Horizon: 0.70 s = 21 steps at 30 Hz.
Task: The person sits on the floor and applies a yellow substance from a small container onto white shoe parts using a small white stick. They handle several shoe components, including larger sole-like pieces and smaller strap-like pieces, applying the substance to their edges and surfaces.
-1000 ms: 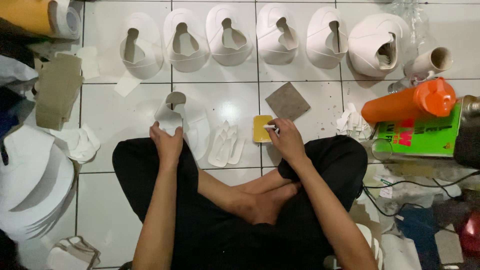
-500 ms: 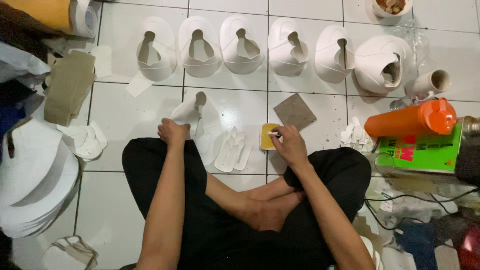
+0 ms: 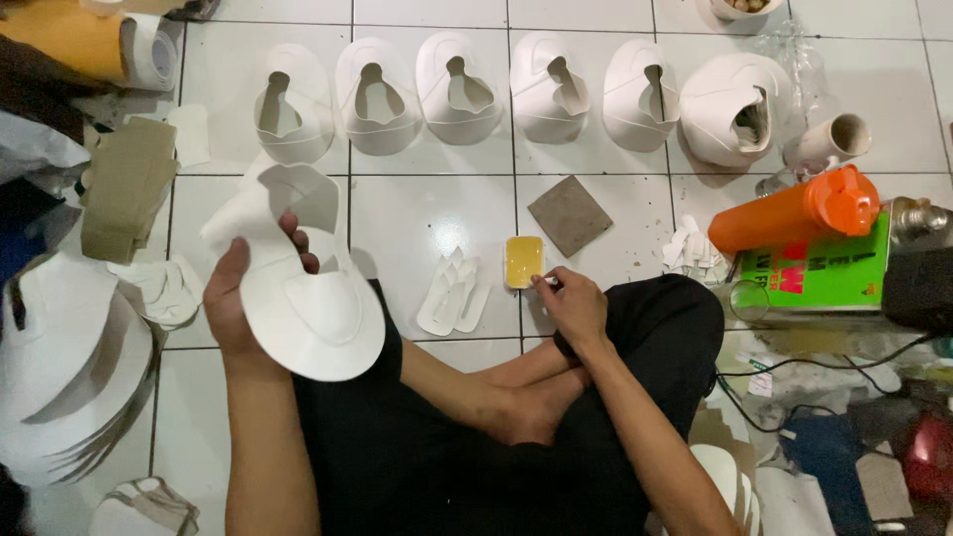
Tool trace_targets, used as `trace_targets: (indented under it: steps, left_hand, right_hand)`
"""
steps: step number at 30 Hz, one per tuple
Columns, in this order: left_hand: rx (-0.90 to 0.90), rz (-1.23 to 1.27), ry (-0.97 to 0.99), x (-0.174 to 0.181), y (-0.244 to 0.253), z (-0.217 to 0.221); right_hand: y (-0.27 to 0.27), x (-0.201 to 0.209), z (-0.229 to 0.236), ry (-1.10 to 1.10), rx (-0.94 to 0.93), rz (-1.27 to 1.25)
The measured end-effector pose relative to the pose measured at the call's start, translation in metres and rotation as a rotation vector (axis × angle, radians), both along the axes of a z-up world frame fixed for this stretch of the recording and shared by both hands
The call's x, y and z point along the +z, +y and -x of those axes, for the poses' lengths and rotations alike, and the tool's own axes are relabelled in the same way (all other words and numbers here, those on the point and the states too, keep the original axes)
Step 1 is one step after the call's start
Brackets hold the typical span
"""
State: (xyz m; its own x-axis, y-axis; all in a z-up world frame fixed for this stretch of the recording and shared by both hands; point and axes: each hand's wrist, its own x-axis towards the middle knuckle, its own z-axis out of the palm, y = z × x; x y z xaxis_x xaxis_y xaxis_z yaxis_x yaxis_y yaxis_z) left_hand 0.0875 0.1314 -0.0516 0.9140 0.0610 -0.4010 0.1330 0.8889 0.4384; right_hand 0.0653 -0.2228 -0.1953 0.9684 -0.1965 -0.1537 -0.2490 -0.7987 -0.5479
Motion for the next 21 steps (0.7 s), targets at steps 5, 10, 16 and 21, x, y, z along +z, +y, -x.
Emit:
trace_targets:
  steps: [5, 10, 16, 21]
  left_hand:
    - [-0.087, 0.132, -0.081, 0.020, -0.014, 0.021]
    - [-0.218, 0.257, -0.198, 0.030, -0.046, 0.042]
    - [-0.262, -0.048, 0.164, 0.060, -0.086, 0.053]
    - [-0.327, -0.022, 0.193, 0.072, -0.104, 0.071]
  right_hand:
    - [-0.003, -0.001, 0.004, -0.014, -0.072, -0.037]
    - [-0.001, 0.003, 0.004, 0.057, -0.015, -0.032]
    - [-0.006, 0.010, 0.001, 0.068, -0.060, -0.048]
    - [-0.017, 0.076, 0.004, -0.308, -0.334, -0.584]
